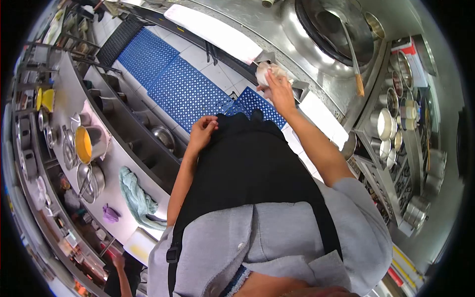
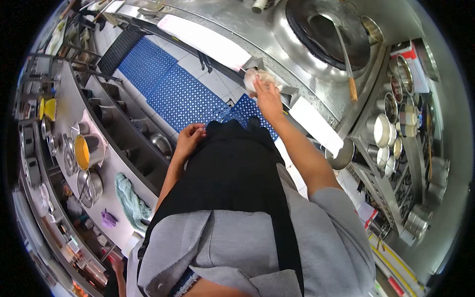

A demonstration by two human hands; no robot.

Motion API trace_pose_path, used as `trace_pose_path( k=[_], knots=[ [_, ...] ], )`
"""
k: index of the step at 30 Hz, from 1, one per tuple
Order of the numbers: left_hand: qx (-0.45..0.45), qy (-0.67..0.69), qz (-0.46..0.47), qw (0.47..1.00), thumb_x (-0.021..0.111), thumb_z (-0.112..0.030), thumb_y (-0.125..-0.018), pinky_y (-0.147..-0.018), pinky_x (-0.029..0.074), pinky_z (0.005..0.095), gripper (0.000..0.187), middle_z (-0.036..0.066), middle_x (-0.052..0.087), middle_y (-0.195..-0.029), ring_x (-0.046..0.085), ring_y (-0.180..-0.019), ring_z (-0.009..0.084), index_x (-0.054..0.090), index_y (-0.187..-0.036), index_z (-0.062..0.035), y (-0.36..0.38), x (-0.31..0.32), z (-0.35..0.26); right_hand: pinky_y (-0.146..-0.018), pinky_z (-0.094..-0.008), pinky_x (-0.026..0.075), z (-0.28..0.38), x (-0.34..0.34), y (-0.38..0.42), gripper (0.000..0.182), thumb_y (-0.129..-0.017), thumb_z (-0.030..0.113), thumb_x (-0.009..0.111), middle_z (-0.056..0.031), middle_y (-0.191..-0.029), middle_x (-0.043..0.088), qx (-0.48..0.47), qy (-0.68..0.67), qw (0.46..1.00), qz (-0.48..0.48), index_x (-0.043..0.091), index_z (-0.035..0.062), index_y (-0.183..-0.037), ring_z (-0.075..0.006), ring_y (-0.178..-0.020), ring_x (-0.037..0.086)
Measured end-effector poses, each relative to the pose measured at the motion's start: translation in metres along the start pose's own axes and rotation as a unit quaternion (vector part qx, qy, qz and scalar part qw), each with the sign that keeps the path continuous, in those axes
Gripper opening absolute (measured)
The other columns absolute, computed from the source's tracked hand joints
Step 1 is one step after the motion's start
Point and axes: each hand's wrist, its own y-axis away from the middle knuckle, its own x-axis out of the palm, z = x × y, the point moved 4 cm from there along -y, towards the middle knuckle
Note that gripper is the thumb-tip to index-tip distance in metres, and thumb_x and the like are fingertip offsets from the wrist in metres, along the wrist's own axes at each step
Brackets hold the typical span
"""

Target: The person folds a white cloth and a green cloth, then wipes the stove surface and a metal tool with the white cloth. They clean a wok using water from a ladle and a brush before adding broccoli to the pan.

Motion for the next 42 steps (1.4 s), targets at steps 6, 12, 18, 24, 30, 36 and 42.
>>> trace_pose_path(
  k=[6,12,18,24,30,36,42],
  knots=[
    [-0.034,0.088,-0.036,0.995,0.059,-0.013,-0.103,-0.073,0.051,0.0221,0.023,0.005,0.069,-0.096,0.065,-0.082,0.0093,0.065,-0.120,0.0018,0.005,-0.041,0.025,-0.101,-0.0446,0.047,-0.032,-0.038,-0.009,0.045,-0.085,0.012,0.064,-0.0202,-0.127,0.067,0.106,0.117,0.980,0.122,0.065,0.0040,-0.129,-0.0348,-0.116,0.063],
    [-0.023,0.086,-0.037,0.995,0.060,-0.015,-0.104,-0.065,0.048,0.0217,0.023,0.005,0.070,-0.093,0.065,-0.080,0.0091,0.064,-0.118,0.0022,0.009,-0.074,0.042,-0.088,-0.0521,0.053,-0.111,-0.113,0.001,0.033,-0.088,0.010,0.058,-0.0310,-0.101,0.069,0.274,-0.081,0.958,-0.041,0.067,-0.0004,-0.118,-0.0465,-0.100,0.067],
    [-0.028,0.093,-0.008,0.995,0.059,-0.014,-0.103,-0.064,0.048,0.0217,0.021,0.003,0.069,-0.088,0.065,-0.076,0.0097,0.064,-0.116,0.0005,-0.008,-0.082,0.063,-0.085,-0.0525,0.053,-0.062,-0.017,0.078,0.033,-0.089,0.011,0.058,-0.0319,-0.098,0.069,0.319,-0.091,0.931,-0.154,0.065,-0.0027,-0.118,-0.0463,-0.095,0.068],
    [-0.028,0.064,0.032,0.997,0.059,-0.015,-0.103,-0.068,0.051,0.0230,0.022,0.006,0.071,-0.094,0.069,-0.083,0.0126,0.065,-0.118,-0.0008,-0.018,-0.069,0.051,-0.075,-0.0382,0.053,-0.005,0.057,0.133,0.024,-0.089,0.009,0.065,-0.0177,-0.093,0.073,0.365,-0.432,0.824,0.036,0.071,-0.0030,-0.109,-0.0272,-0.081,0.069],
    [-0.028,0.050,0.052,0.997,0.061,-0.016,-0.102,-0.070,0.053,0.0239,0.024,0.007,0.072,-0.097,0.069,-0.084,0.0132,0.066,-0.120,-0.0014,-0.026,-0.057,0.035,-0.068,-0.0325,0.048,0.015,0.059,0.132,0.020,-0.087,0.010,0.069,-0.0040,-0.085,0.069,0.382,-0.573,0.721,0.078,0.073,-0.0014,-0.103,-0.0152,-0.076,0.061],
    [-0.051,0.025,0.088,0.994,0.060,-0.017,-0.102,-0.074,0.053,0.0250,0.024,0.007,0.072,-0.101,0.068,-0.088,0.0125,0.065,-0.120,-0.0017,-0.039,-0.039,0.002,-0.068,-0.0375,0.051,-0.002,-0.011,0.092,0.023,-0.090,0.013,0.066,-0.0073,-0.087,0.073,0.312,-0.474,0.816,-0.113,0.069,0.0002,-0.110,-0.0258,-0.073,0.068],
    [-0.025,-0.021,0.091,0.995,0.062,-0.020,-0.101,-0.079,0.054,0.0275,0.025,0.008,0.072,-0.103,0.070,-0.092,0.0155,0.065,-0.120,-0.0028,-0.077,-0.040,-0.026,-0.082,-0.0470,0.054,-0.016,-0.020,-0.001,0.033,-0.094,0.008,0.056,-0.0215,-0.101,0.073,0.147,-0.154,0.893,-0.397,0.063,0.0035,-0.126,-0.0440,-0.093,0.069]
  ],
)
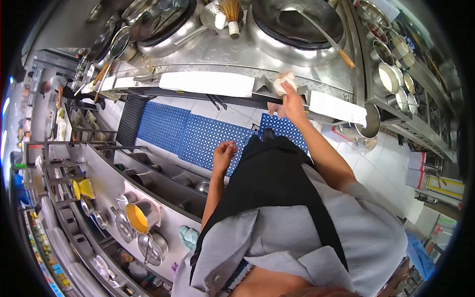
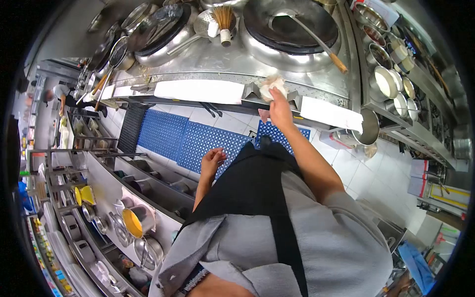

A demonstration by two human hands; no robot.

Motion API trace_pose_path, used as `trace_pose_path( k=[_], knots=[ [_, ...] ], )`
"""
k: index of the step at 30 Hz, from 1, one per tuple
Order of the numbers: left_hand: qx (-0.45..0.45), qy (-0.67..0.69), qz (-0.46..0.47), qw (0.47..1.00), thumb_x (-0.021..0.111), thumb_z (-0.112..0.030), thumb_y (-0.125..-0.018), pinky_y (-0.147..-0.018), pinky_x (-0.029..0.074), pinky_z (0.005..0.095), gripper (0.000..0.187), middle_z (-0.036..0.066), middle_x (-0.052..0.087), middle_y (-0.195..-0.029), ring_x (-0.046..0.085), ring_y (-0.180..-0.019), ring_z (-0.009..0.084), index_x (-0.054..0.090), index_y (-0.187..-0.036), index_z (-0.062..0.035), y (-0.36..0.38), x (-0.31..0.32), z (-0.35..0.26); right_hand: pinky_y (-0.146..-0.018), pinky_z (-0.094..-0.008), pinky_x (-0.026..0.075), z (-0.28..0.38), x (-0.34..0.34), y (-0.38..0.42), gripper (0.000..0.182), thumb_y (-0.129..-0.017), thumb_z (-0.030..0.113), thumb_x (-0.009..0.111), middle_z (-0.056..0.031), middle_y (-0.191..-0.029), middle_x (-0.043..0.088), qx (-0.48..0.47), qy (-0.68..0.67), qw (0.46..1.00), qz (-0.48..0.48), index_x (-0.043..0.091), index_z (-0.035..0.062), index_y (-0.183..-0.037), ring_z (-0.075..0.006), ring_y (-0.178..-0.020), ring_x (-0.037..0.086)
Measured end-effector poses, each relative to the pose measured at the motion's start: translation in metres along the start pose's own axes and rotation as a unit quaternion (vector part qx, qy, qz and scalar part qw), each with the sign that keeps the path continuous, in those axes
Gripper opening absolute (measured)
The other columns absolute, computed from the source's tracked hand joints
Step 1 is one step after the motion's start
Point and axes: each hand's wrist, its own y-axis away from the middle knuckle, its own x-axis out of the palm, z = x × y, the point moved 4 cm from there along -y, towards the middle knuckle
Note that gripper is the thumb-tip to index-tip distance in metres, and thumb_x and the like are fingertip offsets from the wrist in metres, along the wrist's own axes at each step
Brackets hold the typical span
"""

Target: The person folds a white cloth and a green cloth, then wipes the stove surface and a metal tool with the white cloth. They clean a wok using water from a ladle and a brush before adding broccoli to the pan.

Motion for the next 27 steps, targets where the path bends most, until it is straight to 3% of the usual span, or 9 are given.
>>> trace_pose_path(
  k=[2,4,11,14,16,20,23,26,27],
  knots=[
    [-0.009,-0.014,-0.011,1.000,0.061,-0.018,-0.102,-0.075,0.053,0.0255,0.023,0.008,0.072,-0.103,0.069,-0.090,0.0141,0.065,-0.117,-0.0013,0.001,-0.003,-0.016,-0.089,-0.0483,0.053,-0.031,0.051,0.018,0.036,-0.093,0.005,0.054,-0.0244,-0.111,0.070,0.004,0.023,1.000,0.019,0.063,0.0051,-0.128,-0.0439,-0.103,0.067],
    [-0.025,-0.031,-0.013,0.999,0.061,-0.018,-0.102,-0.075,0.055,0.0266,0.024,0.009,0.072,-0.102,0.070,-0.091,0.0150,0.065,-0.119,-0.0016,-0.006,-0.022,-0.010,-0.100,-0.0488,0.048,-0.011,0.059,-0.021,0.037,-0.092,0.003,0.052,-0.0267,-0.126,0.063,0.422,-0.164,0.873,0.184,0.064,0.0069,-0.128,-0.0435,-0.121,0.059],
    [-0.052,-0.117,-0.037,0.991,0.066,-0.026,-0.100,-0.072,0.053,0.0284,0.029,0.007,0.071,-0.096,0.066,-0.087,0.0130,0.066,-0.116,-0.0016,-0.027,-0.053,-0.023,-0.089,-0.0476,0.054,0.010,0.087,-0.043,0.023,-0.094,0.006,0.053,-0.0248,-0.111,0.070,0.078,-0.173,0.980,0.054,0.065,0.0021,-0.113,-0.0427,-0.101,0.067],
    [0.004,-0.179,-0.049,0.983,0.067,-0.025,-0.100,-0.067,0.050,0.0257,0.027,0.002,0.069,-0.088,0.062,-0.079,0.0089,0.068,-0.107,0.0015,-0.050,-0.065,-0.034,-0.097,-0.0443,0.052,-0.023,0.072,-0.040,0.026,-0.094,0.003,0.054,-0.0243,-0.119,0.069,0.389,-0.230,0.879,0.151,0.064,0.0005,-0.118,-0.0419,-0.112,0.066],
    [0.037,-0.258,-0.078,0.962,0.066,-0.017,-0.098,-0.071,0.052,0.0274,0.026,0.004,0.070,-0.091,0.063,-0.080,0.0105,0.068,-0.113,0.0041,-0.066,-0.067,-0.076,-0.098,-0.0414,0.052,-0.010,0.025,-0.049,0.030,-0.095,0.004,0.054,-0.0243,-0.122,0.068,0.297,-0.119,0.947,0.017,0.063,-0.0007,-0.123,-0.0403,-0.114,0.066],
    [0.237,-0.440,-0.155,0.852,0.064,-0.016,-0.096,-0.100,0.047,0.0434,0.034,0.023,0.066,-0.121,0.061,-0.115,0.0367,0.065,-0.125,0.0029,-0.121,-0.087,-0.149,-0.110,-0.0413,0.044,0.015,-0.001,-0.038,0.035,-0.097,0.006,0.053,-0.0249,-0.131,0.063,0.200,-0.046,0.972,0.118,0.061,0.0012,-0.131,-0.0393,-0.130,0.056],
    [0.300,-0.477,-0.203,0.801,0.061,-0.019,-0.098,-0.111,0.040,0.0456,0.042,0.025,0.055,-0.141,0.048,-0.132,0.0444,0.060,-0.136,-0.0013,-0.186,-0.113,-0.176,-0.114,-0.0414,0.040,-0.003,0.034,0.008,0.037,-0.098,0.005,0.051,-0.0233,-0.136,0.061,0.233,-0.044,0.951,0.199,0.061,0.0044,-0.133,-0.0389,-0.136,0.051],
    [0.272,-0.515,-0.234,0.779,0.057,-0.027,-0.101,-0.115,0.034,0.0547,0.051,0.023,0.038,-0.157,0.035,-0.143,0.0443,0.050,-0.147,-0.0063,-0.236,-0.141,-0.195,-0.112,-0.0420,0.041,0.038,0.018,-0.042,0.037,-0.098,0.008,0.048,-0.0198,-0.135,0.063,0.547,-0.126,0.802,0.202,0.064,0.0088,-0.132,-0.0398,-0.133,0.054],
    [0.243,-0.534,-0.230,0.776,0.055,-0.030,-0.101,-0.115,0.031,0.0573,0.054,0.023,0.033,-0.159,0.032,-0.146,0.0436,0.046,-0.150,-0.0081,-0.245,-0.145,-0.204,-0.114,-0.0430,0.039,0.026,0.027,-0.037,0.041,-0.099,0.009,0.047,-0.0226,-0.139,0.060,0.414,-0.082,0.891,0.168,0.060,0.0078,-0.138,-0.0398,-0.135,0.052]
  ],
)
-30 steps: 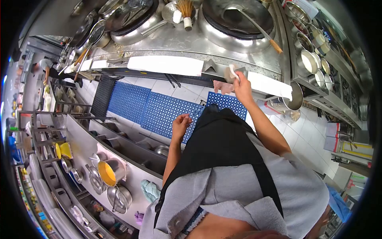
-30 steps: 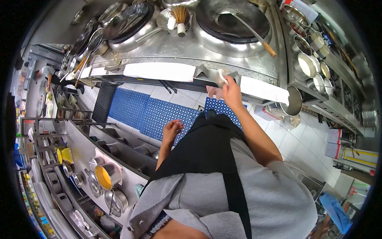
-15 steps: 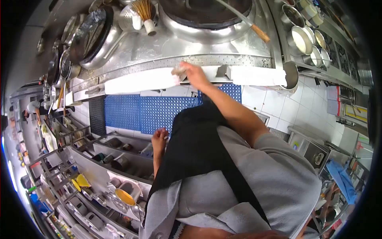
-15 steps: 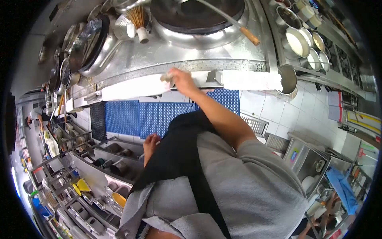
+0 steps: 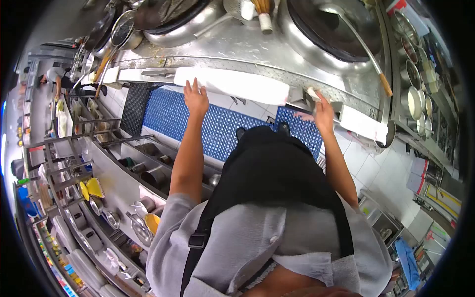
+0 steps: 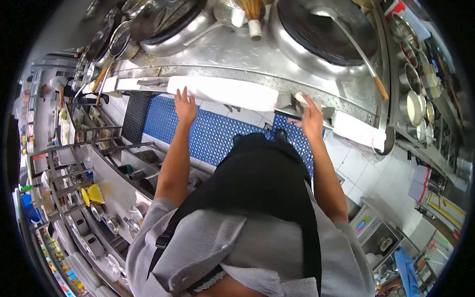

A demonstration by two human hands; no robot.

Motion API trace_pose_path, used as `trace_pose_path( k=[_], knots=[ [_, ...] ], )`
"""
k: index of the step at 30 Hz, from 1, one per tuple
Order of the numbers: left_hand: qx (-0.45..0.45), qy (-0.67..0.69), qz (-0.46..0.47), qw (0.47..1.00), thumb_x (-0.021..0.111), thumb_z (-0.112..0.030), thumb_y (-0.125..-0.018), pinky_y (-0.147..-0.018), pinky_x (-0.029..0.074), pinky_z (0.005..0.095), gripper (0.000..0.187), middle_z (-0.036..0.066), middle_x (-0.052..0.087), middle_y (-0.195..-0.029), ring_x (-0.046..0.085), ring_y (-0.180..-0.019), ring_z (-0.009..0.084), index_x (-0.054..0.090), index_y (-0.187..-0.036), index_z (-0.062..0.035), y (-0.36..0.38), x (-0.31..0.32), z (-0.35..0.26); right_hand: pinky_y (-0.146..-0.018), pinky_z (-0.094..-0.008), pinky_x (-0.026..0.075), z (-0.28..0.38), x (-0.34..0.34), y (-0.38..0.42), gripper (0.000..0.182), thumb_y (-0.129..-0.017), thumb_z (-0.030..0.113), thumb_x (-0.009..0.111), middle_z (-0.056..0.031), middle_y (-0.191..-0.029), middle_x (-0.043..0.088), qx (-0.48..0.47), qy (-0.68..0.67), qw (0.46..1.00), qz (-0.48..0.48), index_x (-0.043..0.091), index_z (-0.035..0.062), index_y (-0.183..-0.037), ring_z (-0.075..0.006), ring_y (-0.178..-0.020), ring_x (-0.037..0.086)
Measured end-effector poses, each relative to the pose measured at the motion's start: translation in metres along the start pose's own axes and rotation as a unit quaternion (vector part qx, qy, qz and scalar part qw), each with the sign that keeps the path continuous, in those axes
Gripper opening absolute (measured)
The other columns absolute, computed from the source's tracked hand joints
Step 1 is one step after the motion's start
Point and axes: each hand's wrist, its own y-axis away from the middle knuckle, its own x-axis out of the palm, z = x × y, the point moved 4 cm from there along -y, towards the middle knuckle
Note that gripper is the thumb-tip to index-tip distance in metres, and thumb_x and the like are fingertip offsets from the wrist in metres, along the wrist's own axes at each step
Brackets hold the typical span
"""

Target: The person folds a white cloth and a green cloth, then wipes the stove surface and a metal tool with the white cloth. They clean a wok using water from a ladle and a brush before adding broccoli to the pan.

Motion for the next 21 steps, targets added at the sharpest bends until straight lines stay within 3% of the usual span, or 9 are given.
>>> trace_pose_path(
  k=[3,5,8,11,13,15,18,19,21],
  knots=[
    [-0.022,-0.054,0.045,0.997,0.050,-0.037,-0.103,-0.117,0.023,0.0651,0.061,0.022,0.021,-0.166,0.021,-0.152,0.0414,0.036,-0.157,-0.0132,-0.035,0.001,0.014,-0.117,-0.0450,0.034,-0.013,0.011,0.004,0.046,-0.096,0.007,0.048,-0.0257,-0.146,0.052,-0.203,0.161,0.963,-0.076,0.055,0.0024,-0.142,-0.0423,-0.139,0.045],
    [-0.002,-0.079,0.054,0.995,0.046,-0.042,-0.103,-0.117,0.017,0.0707,0.066,0.020,0.015,-0.168,0.015,-0.155,0.0399,0.028,-0.161,-0.0158,-0.048,0.019,0.043,-0.122,-0.0473,0.026,-0.045,0.034,0.011,0.060,-0.090,0.006,0.055,-0.0257,-0.158,0.037,-0.232,0.276,0.933,0.025,0.044,-0.0020,-0.149,-0.0435,-0.147,0.033],
    [0.002,-0.081,0.127,0.989,0.045,-0.045,-0.102,-0.118,0.010,0.0717,0.070,0.018,0.010,-0.170,0.008,-0.157,0.0386,0.024,-0.162,-0.0152,-0.047,0.024,0.064,-0.123,-0.0498,0.021,-0.029,0.042,0.037,0.075,-0.084,0.007,0.061,-0.0238,-0.164,0.027,-0.215,0.340,0.915,0.001,0.035,-0.0020,-0.154,-0.0433,-0.151,0.024],
    [-0.001,-0.089,0.137,0.987,0.049,-0.044,-0.101,-0.118,0.007,0.0721,0.072,0.017,0.010,-0.170,0.007,-0.157,0.0379,0.024,-0.161,-0.0131,-0.048,0.024,0.065,-0.124,-0.0500,0.019,-0.036,0.036,0.028,0.088,-0.081,0.010,0.066,-0.0219,-0.167,0.018,-0.170,0.383,0.908,-0.012,0.025,0.0015,-0.159,-0.0414,-0.154,0.018],
    [-0.038,-0.097,0.156,0.982,0.054,-0.043,-0.099,-0.116,0.007,0.0744,0.072,0.023,0.013,-0.168,0.007,-0.156,0.0407,0.031,-0.159,-0.0107,-0.056,0.021,0.053,-0.124,-0.0495,0.020,-0.032,0.041,0.026,0.099,-0.078,0.013,0.071,-0.0200,-0.169,0.012,-0.125,0.423,0.897,0.002,0.019,0.0068,-0.162,-0.0414,-0.155,0.015],
    [-0.046,-0.026,0.094,0.994,0.059,-0.040,-0.097,-0.116,0.011,0.0733,0.068,0.026,0.019,-0.165,0.010,-0.155,0.0440,0.039,-0.155,-0.0093,-0.066,0.009,0.030,-0.123,-0.0488,0.022,-0.025,0.036,0.022,0.094,-0.079,0.016,0.073,-0.0216,-0.167,0.018,-0.106,0.405,0.908,0.031,0.027,0.0062,-0.160,-0.0411,-0.153,0.020],
    [0.039,0.069,0.015,0.997,0.064,-0.033,-0.094,-0.115,0.016,0.0722,0.064,0.028,0.026,-0.160,0.017,-0.152,0.0460,0.045,-0.150,-0.0077,-0.090,-0.010,-0.020,-0.122,-0.0471,0.026,-0.010,-0.011,-0.010,0.081,-0.081,0.015,0.074,-0.0242,-0.162,0.030,-0.058,0.306,0.949,0.056,0.039,0.0039,-0.154,-0.0416,-0.149,0.031],
    [0.058,0.094,-0.004,0.994,0.065,-0.031,-0.093,-0.116,0.017,0.0701,0.063,0.028,0.029,-0.159,0.019,-0.151,0.0459,0.046,-0.149,-0.0068,-0.100,-0.017,-0.037,-0.120,-0.0454,0.030,0.009,-0.040,-0.021,0.069,-0.083,0.012,0.073,-0.0253,-0.155,0.041,-0.127,0.310,0.942,-0.028,0.049,0.0018,-0.147,-0.0417,-0.143,0.040],
    [0.099,0.138,-0.042,0.985,0.067,-0.025,-0.092,-0.118,0.018,0.0658,0.061,0.028,0.033,-0.155,0.021,-0.149,0.0458,0.047,-0.147,-0.0051,-0.117,-0.029,-0.066,-0.118,-0.0456,0.033,0.028,-0.108,-0.047,0.066,-0.084,0.008,0.072,-0.0225,-0.150,0.049,-0.229,0.370,0.877,-0.203,0.049,0.0019,-0.146,-0.0415,-0.140,0.044]
  ],
)
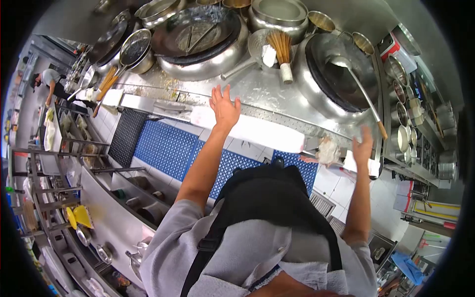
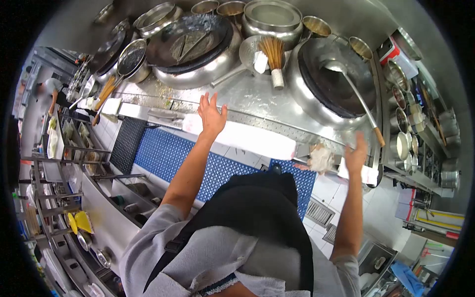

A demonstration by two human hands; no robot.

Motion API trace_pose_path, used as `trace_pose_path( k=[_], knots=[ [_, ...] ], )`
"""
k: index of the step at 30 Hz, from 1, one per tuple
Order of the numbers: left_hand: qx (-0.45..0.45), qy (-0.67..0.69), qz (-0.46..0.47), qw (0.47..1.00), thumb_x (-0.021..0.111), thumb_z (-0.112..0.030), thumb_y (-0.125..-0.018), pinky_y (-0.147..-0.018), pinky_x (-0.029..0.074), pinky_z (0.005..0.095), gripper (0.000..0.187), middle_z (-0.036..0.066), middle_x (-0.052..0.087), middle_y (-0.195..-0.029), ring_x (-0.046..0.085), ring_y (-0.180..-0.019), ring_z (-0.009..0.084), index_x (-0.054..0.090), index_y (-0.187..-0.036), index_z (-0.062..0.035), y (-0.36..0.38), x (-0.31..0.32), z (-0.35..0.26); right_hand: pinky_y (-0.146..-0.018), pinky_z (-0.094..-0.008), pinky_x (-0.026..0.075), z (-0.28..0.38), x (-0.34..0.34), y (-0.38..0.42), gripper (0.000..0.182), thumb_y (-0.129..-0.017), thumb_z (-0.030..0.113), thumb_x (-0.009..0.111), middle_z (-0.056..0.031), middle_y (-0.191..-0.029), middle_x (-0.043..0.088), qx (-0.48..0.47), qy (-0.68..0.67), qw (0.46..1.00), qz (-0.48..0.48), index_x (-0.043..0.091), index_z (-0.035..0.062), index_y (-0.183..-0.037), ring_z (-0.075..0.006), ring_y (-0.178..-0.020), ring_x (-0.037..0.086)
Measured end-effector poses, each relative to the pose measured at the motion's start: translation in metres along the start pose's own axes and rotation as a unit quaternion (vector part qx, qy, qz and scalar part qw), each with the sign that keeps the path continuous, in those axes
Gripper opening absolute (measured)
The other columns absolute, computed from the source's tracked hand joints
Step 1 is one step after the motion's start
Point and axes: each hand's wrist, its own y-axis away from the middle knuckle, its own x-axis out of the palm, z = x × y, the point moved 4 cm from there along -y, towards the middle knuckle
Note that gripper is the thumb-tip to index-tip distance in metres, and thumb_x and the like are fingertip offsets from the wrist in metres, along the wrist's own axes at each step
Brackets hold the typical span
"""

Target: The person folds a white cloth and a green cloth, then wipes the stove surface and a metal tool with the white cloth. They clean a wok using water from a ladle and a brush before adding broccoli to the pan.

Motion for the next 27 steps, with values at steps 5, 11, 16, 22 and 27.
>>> trace_pose_path(
  k=[5,11,16,22,27],
  knots=[
    [0.061,0.084,0.008,0.995,0.071,-0.020,-0.088,-0.115,0.030,0.0568,0.057,0.026,0.041,-0.149,0.036,-0.139,0.0435,0.054,-0.140,-0.0058,-0.050,0.031,-0.053,-0.098,-0.0487,0.049,-0.101,-0.045,-0.071,0.054,-0.083,0.011,0.073,-0.0241,-0.122,0.066,0.164,0.064,0.982,0.065,0.058,0.0048,-0.134,-0.0434,-0.116,0.061],
    [-0.029,-0.135,0.020,0.990,0.071,-0.027,-0.087,-0.116,0.027,0.0602,0.065,0.022,0.039,-0.152,0.031,-0.144,0.0401,0.048,-0.147,-0.0147,-0.103,0.052,-0.070,-0.082,-0.0510,0.052,-0.144,-0.025,-0.111,0.037,-0.082,0.011,0.070,-0.0261,-0.094,0.070,0.136,0.054,0.972,0.182,0.062,0.0010,-0.116,-0.0444,-0.095,0.068],
    [-0.095,-0.271,0.176,0.942,0.067,-0.021,-0.091,-0.108,0.039,0.0583,0.070,0.021,0.054,-0.140,0.050,-0.132,0.0390,0.040,-0.155,-0.0206,-0.138,0.070,-0.017,-0.070,-0.0433,0.052,-0.119,-0.022,-0.163,0.033,-0.083,0.011,0.072,-0.0190,-0.076,0.066,0.120,-0.125,0.970,0.168,0.061,-0.0035,-0.111,-0.0312,-0.073,0.069],
    [-0.052,-0.219,0.329,0.917,0.062,-0.018,-0.093,-0.094,0.054,0.0481,0.075,0.023,0.069,-0.115,0.068,-0.108,0.0367,0.030,-0.160,-0.0214,-0.122,0.070,-0.017,-0.040,-0.0251,0.037,0.008,0.000,-0.267,0.040,-0.096,0.010,0.061,-0.0007,-0.071,0.055,0.190,-0.478,0.837,0.189,0.056,0.0007,-0.134,-0.0074,-0.046,0.047],
    [-0.018,-0.242,0.239,0.940,0.069,-0.021,-0.091,-0.103,0.048,0.0541,0.065,0.021,0.052,-0.141,0.054,-0.127,0.0425,0.045,-0.151,-0.0131,-0.126,0.057,-0.074,-0.039,-0.0307,0.040,0.079,0.061,-0.358,0.053,-0.095,0.010,0.061,-0.0016,-0.066,0.056,0.153,-0.452,0.861,0.173,0.050,0.0026,-0.146,-0.0114,-0.046,0.052]
  ],
)
